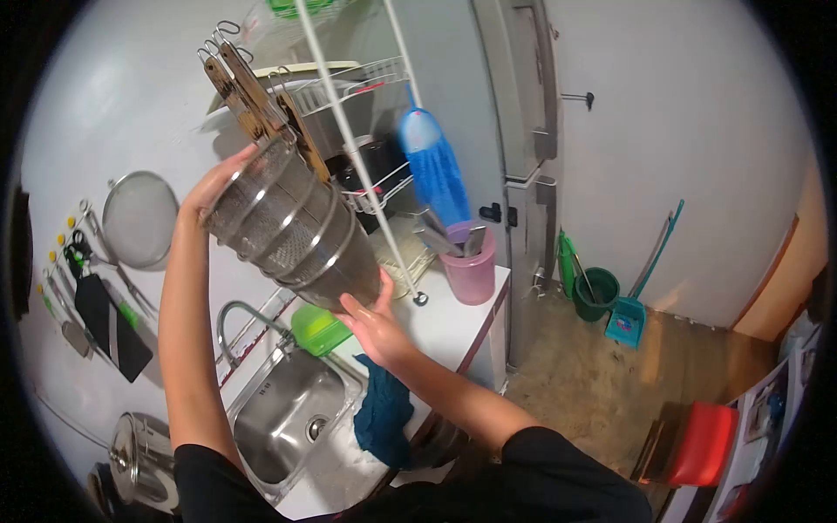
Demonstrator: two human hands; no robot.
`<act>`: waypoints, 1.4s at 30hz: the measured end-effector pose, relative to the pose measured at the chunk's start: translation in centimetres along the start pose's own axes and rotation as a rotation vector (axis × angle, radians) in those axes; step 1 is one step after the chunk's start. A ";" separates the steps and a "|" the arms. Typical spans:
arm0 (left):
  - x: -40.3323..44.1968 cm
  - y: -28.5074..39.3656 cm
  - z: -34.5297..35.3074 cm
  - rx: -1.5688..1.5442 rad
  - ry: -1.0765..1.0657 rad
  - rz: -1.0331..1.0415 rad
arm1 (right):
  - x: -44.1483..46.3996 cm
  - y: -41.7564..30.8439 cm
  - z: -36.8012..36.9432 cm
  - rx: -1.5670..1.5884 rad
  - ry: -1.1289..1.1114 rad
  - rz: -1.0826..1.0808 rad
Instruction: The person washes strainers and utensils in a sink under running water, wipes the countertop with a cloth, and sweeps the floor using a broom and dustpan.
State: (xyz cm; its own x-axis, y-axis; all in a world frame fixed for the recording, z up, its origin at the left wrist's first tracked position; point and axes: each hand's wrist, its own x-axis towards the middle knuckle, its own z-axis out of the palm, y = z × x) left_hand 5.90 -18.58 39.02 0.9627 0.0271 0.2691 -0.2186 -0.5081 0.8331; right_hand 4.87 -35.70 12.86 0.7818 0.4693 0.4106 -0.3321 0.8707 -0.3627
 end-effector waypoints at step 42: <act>3.6 -9.5 -1.0 0.611 0.445 0.249 | -19.7 -13.5 -19.2 -0.438 0.217 0.710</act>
State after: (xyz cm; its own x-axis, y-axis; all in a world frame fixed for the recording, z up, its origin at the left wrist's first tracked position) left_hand 11.31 -12.76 32.55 0.7147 0.1268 0.6879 -0.1688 -0.9231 0.3456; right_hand 4.08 -59.54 -6.38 0.5641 0.8039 -0.1885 -0.5823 0.2254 -0.7811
